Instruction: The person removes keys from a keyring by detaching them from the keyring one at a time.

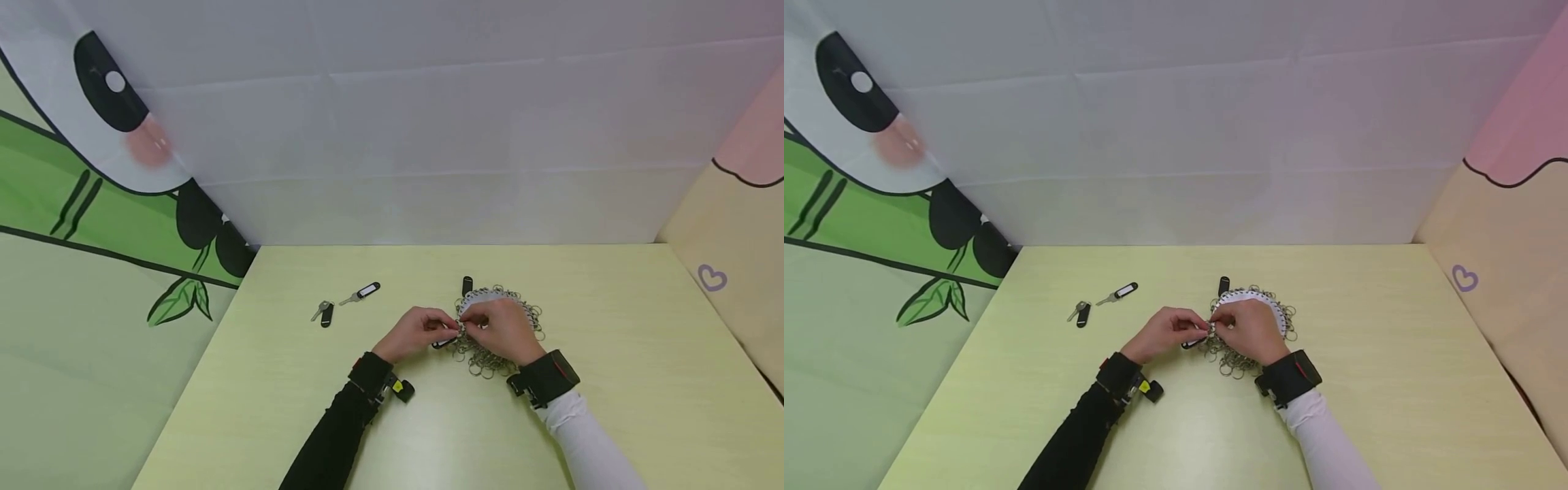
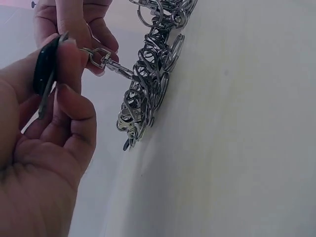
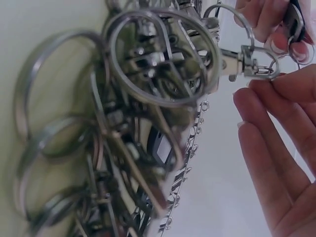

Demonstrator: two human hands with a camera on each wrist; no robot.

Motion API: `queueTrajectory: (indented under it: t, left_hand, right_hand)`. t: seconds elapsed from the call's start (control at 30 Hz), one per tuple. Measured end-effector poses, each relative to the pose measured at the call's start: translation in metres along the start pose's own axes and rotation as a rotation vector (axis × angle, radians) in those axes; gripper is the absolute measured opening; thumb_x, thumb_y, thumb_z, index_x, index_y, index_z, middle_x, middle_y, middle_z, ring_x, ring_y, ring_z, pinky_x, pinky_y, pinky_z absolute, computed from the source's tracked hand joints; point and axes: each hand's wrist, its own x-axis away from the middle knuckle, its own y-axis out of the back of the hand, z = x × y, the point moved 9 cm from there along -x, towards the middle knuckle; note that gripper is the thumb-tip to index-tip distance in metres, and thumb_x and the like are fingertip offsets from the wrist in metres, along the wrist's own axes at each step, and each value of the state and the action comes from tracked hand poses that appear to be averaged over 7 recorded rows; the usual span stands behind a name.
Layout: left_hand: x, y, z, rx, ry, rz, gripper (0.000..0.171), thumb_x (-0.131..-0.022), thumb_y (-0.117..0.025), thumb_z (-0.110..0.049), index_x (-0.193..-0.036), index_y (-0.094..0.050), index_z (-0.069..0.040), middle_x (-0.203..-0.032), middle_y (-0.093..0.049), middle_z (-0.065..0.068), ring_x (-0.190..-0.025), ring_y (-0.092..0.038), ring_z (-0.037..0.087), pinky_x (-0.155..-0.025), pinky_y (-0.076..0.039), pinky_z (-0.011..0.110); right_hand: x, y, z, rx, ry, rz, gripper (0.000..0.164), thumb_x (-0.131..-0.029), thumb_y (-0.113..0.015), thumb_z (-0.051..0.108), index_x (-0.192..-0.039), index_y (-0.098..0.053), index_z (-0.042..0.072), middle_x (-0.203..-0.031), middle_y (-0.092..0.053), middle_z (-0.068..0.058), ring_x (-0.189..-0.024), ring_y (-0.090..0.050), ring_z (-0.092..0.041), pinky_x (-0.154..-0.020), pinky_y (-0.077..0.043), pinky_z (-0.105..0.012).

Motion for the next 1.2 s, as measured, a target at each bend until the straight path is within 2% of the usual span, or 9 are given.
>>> queueTrajectory:
  t: [0.27,0.47,0.7,0.77,0.87,1.0,1.2]
  left_hand:
    - [0.000,-0.002,-0.002,0.022,-0.018,0.014,0.015,-0.093,-0.065,-0.004,-0.104,-0.072,0.000,-0.100,-0.074,0.020,-0.083,-0.067,0.010,-0.073,-0.054,0.023]
    - [0.000,0.000,-0.001,-0.001,-0.015,0.012,0.016,-0.094,-0.062,-0.005,-0.106,-0.072,0.000,-0.102,-0.074,0.018,-0.086,-0.067,0.011,-0.073,-0.053,0.022]
    - [-0.007,-0.002,0.028,-0.053,-0.001,-0.021,0.016,-0.095,-0.063,-0.011,-0.106,-0.074,-0.007,-0.103,-0.075,0.012,-0.085,-0.064,0.008,-0.072,-0.051,0.022]
    - [-0.008,-0.001,0.031,-0.072,-0.002,-0.030,0.015,-0.095,-0.063,-0.014,-0.105,-0.074,-0.011,-0.101,-0.075,0.008,-0.083,-0.064,0.007,-0.070,-0.051,0.022]
    - [-0.009,0.001,0.029,-0.131,-0.015,-0.069,0.013,-0.096,-0.063,-0.017,-0.102,-0.074,-0.012,-0.098,-0.075,0.006,-0.079,-0.064,0.004,-0.067,-0.052,0.021]
    - [-0.010,0.002,0.024,-0.214,-0.015,-0.156,0.012,-0.096,-0.062,-0.017,-0.099,-0.072,-0.010,-0.089,-0.075,0.007,-0.071,-0.065,0.006,-0.063,-0.052,0.020]
    - [-0.007,0.000,0.016,-0.285,0.014,-0.285,0.010,-0.097,-0.062,-0.014,-0.096,-0.071,-0.008,-0.081,-0.074,0.006,-0.063,-0.064,0.006,-0.056,-0.050,0.018]
  right_hand:
    - [0.000,0.002,-0.001,-0.010,-0.005,-0.006,0.011,-0.078,-0.075,0.013,-0.083,-0.079,0.021,-0.076,-0.075,0.006,-0.066,-0.063,-0.004,-0.058,-0.053,-0.031]
    - [0.001,0.004,0.000,-0.005,0.001,-0.017,0.009,-0.078,-0.075,0.013,-0.083,-0.079,0.020,-0.076,-0.076,0.005,-0.065,-0.064,-0.005,-0.058,-0.053,-0.031]
    - [0.000,0.004,0.000,-0.002,-0.005,-0.009,0.009,-0.078,-0.076,0.014,-0.083,-0.079,0.021,-0.076,-0.076,0.005,-0.066,-0.064,-0.005,-0.058,-0.053,-0.032]
    - [0.000,0.004,0.000,-0.005,-0.007,-0.009,0.009,-0.078,-0.076,0.014,-0.083,-0.079,0.021,-0.076,-0.076,0.005,-0.066,-0.063,-0.005,-0.059,-0.053,-0.032]
    - [0.001,0.005,0.000,-0.005,-0.005,-0.012,0.009,-0.078,-0.076,0.013,-0.084,-0.080,0.020,-0.075,-0.076,0.005,-0.065,-0.063,-0.005,-0.058,-0.053,-0.031]
    - [0.002,0.006,0.001,0.012,0.011,-0.028,0.011,-0.076,-0.077,0.013,-0.085,-0.080,0.018,-0.074,-0.076,0.004,-0.063,-0.062,-0.005,-0.057,-0.051,-0.031]
    - [0.000,0.006,0.009,0.053,0.089,-0.080,0.014,-0.071,-0.075,0.012,-0.083,-0.081,0.017,-0.072,-0.076,0.005,-0.061,-0.061,-0.004,-0.053,-0.051,-0.029]
